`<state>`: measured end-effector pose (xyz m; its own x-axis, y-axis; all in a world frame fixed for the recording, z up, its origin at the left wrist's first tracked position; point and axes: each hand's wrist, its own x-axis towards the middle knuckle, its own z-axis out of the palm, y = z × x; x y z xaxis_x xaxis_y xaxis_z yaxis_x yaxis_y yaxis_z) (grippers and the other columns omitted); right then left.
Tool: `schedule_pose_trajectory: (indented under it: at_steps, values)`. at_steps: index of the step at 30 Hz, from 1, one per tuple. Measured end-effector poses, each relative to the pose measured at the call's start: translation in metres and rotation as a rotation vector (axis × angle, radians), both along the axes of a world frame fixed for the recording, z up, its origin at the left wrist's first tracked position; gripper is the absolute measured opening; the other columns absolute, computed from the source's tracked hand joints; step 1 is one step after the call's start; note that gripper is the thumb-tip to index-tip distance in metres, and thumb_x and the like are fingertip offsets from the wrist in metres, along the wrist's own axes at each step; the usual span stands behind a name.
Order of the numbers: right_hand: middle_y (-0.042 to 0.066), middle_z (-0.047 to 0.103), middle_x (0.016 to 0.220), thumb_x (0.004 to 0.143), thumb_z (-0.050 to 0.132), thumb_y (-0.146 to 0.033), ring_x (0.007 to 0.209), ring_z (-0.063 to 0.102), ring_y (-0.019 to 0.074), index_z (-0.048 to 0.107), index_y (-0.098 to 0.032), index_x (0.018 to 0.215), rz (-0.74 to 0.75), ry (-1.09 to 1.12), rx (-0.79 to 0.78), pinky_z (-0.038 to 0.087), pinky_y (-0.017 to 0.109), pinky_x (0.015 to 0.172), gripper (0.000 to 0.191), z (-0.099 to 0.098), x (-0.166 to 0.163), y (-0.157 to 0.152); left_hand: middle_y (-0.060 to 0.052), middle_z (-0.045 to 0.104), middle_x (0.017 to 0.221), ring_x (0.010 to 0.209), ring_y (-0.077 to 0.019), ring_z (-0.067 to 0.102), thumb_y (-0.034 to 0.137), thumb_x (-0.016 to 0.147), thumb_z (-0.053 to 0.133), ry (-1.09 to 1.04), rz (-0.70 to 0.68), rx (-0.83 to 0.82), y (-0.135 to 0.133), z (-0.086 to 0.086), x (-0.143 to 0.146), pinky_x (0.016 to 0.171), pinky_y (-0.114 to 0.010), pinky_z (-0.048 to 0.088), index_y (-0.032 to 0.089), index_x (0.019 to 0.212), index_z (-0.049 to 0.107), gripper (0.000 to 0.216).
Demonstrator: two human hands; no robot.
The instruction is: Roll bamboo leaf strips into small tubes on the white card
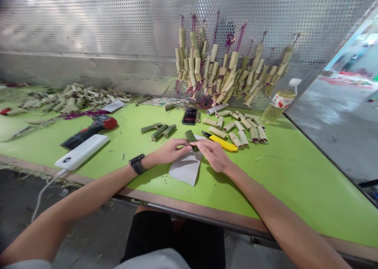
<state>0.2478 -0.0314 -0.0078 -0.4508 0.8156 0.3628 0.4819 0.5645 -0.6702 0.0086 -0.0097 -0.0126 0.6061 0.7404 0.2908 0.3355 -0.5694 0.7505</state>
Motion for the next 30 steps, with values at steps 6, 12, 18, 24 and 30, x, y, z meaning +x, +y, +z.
schedule_pose_trajectory:
  at_steps: [6,12,18,24,30]
  values:
    - [0.010,0.073,0.135,0.108,0.038,-0.047,0.121,0.069,0.0292,0.084,-0.023,0.103,0.050,-0.057,0.086,0.054,0.047,0.099,0.052,-0.005,-0.001,-0.003,-0.011,0.072,0.127,0.111,-0.0248,0.071,0.042,0.099,0.070,-0.158,0.016,-0.018,0.000,-0.003,0.000,0.091,-0.036,0.058,0.020,0.129,0.066,0.038]
    - [0.010,0.070,0.140,0.108,0.036,-0.043,0.106,0.073,0.0254,0.084,-0.022,0.099,0.038,-0.175,0.187,0.058,0.039,0.083,0.053,-0.006,-0.003,-0.008,-0.013,0.066,0.141,0.135,-0.0274,0.060,0.030,0.102,0.068,-0.175,-0.170,0.223,-0.005,0.001,0.000,0.111,-0.042,0.051,0.023,0.135,0.066,0.034]
    - [0.011,0.072,0.136,0.108,0.034,-0.042,0.110,0.072,0.0262,0.084,-0.022,0.099,0.004,-0.200,0.217,0.058,0.041,0.088,0.054,-0.007,-0.002,-0.006,-0.014,0.068,0.139,0.138,-0.0289,0.060,0.028,0.097,0.075,-0.176,-0.163,0.237,-0.002,-0.001,0.000,0.115,-0.048,0.049,0.023,0.129,0.071,0.033]
    - [0.009,0.074,0.133,0.109,0.029,-0.045,0.112,0.071,0.0252,0.083,-0.023,0.100,-0.001,-0.176,0.207,0.057,0.040,0.093,0.059,-0.004,-0.003,-0.009,-0.014,0.071,0.132,0.127,-0.0292,0.067,0.039,0.090,0.083,-0.241,-0.103,0.263,0.001,-0.009,0.001,0.105,-0.045,0.056,0.023,0.122,0.074,0.037]
    - [0.010,0.075,0.127,0.109,0.026,-0.048,0.096,0.072,0.0221,0.082,-0.021,0.097,-0.004,-0.152,0.202,0.055,0.036,0.075,0.063,-0.007,-0.004,-0.007,-0.013,0.075,0.120,0.114,-0.0288,0.071,0.050,0.088,0.083,-0.233,-0.037,0.241,-0.002,-0.008,0.001,0.094,-0.041,0.061,0.021,0.118,0.077,0.043]
